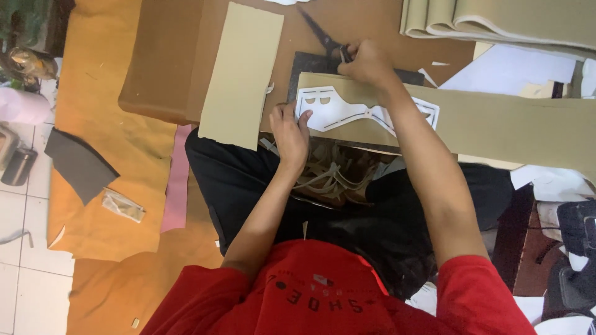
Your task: The person sits on the floor and uses a white plastic template to cut shapes from a beige sheet of material using scissors. They repeatedly place the template on the material, cut around it, and then remove the template to reveal the cut shape.
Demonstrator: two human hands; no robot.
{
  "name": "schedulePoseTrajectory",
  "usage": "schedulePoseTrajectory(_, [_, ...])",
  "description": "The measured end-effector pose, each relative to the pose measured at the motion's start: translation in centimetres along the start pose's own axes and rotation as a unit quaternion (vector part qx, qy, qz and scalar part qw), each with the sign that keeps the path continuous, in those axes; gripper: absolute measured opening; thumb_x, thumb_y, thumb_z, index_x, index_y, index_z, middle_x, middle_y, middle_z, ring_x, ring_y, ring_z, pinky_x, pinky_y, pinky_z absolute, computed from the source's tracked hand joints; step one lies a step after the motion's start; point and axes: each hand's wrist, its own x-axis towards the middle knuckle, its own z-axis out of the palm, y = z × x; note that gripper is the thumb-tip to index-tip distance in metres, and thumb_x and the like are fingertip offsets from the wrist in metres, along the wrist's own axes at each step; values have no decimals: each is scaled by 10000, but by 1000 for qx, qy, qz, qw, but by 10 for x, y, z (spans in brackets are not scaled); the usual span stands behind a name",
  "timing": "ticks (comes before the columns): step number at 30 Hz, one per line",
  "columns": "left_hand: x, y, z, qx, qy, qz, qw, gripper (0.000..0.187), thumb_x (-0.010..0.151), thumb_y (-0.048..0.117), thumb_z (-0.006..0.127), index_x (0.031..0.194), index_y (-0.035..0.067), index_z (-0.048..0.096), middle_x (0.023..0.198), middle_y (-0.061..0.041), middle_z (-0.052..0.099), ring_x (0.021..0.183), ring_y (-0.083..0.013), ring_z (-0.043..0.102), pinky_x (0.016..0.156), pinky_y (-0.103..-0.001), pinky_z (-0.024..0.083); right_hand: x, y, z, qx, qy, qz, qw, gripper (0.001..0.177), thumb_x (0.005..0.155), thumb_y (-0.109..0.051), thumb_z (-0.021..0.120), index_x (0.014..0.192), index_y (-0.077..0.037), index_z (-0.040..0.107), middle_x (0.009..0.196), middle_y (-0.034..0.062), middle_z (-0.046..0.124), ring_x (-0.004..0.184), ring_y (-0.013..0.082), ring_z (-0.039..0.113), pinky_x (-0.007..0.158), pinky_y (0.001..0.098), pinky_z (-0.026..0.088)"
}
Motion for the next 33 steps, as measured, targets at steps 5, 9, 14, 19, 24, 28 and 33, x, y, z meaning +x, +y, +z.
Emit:
schedulePoseTrajectory(5, [-3, -2, 3, 0, -3, -11, 1000, 324, 933, 125, 715, 1210, -35, 666, 1051, -170, 580, 948, -325, 558, 905, -420, 465, 44, 48, 3, 5, 220, -178, 959, 374, 760, -191, 927, 978, -92, 639, 834, 26, 600, 673, 177, 557, 621, 319, 505])
schedulePoseTrajectory(9, [-2, -4, 4, -2, 5, 9, 1000, 336, 949, 137, 701, 1227, -47, 658, 1067, -181, 579, 952, -332, 557, 903, -423, 463, -31, -29, -55, 0, 293, -334, 896, 462, 903, 2, 833, 1274, 17, 559, 1049, 161, 607, 856, 294, 580, 772, 409, 498])
schedulePoseTrajectory(14, [4, -21, 10, -34, 3, -13, 999, 289, 933, 156, 746, 1163, -15, 702, 1002, -164, 586, 935, -358, 605, 855, -420, 492, -135, -16, -64, -74, 312, -146, 936, 295, 932, -79, 823, 1115, -36, 596, 969, 166, 605, 865, 407, 616, 733, 516, 485])
schedulePoseTrajectory(19, [4, -24, 9, -60, -21, -31, 998, 203, 975, 151, 750, 1152, 53, 736, 971, -79, 561, 904, -282, 645, 821, -333, 499, -186, 73, -50, -88, 341, 75, 933, 316, 921, -172, 849, 1078, -109, 582, 940, 142, 760, 926, 436, 736, 808, 546, 541])
schedulePoseTrajectory(24, [1, -16, 8, -50, 1, -31, 998, 200, 998, 127, 730, 1173, 30, 732, 962, -113, 574, 900, -294, 638, 824, -361, 487, -199, 97, -37, -37, 304, 128, 943, 714, 730, -404, 1008, 1111, -67, 506, 1015, 163, 694, 986, 437, 702, 850, 553, 527])
schedulePoseTrajectory(28, [-2, -13, 4, -1, 1, -29, 1000, 278, 963, 191, 799, 1203, 67, 735, 959, -67, 551, 897, -264, 621, 864, -370, 462, -184, 112, -28, -47, 317, 144, 936, 806, 687, -423, 1039, 1131, -43, 484, 1049, 193, 655, 1044, 456, 667, 886, 579, 514])
schedulePoseTrajectory(33, [-7, -12, 2, -12, -6, -46, 999, 389, 931, 289, 840, 1212, 45, 726, 985, -68, 574, 948, -272, 632, 885, -354, 469, -179, 105, -28, -4, 330, 144, 933, 793, 710, -360, 1063, 1153, -40, 489, 1072, 193, 647, 1075, 449, 661, 916, 562, 512])
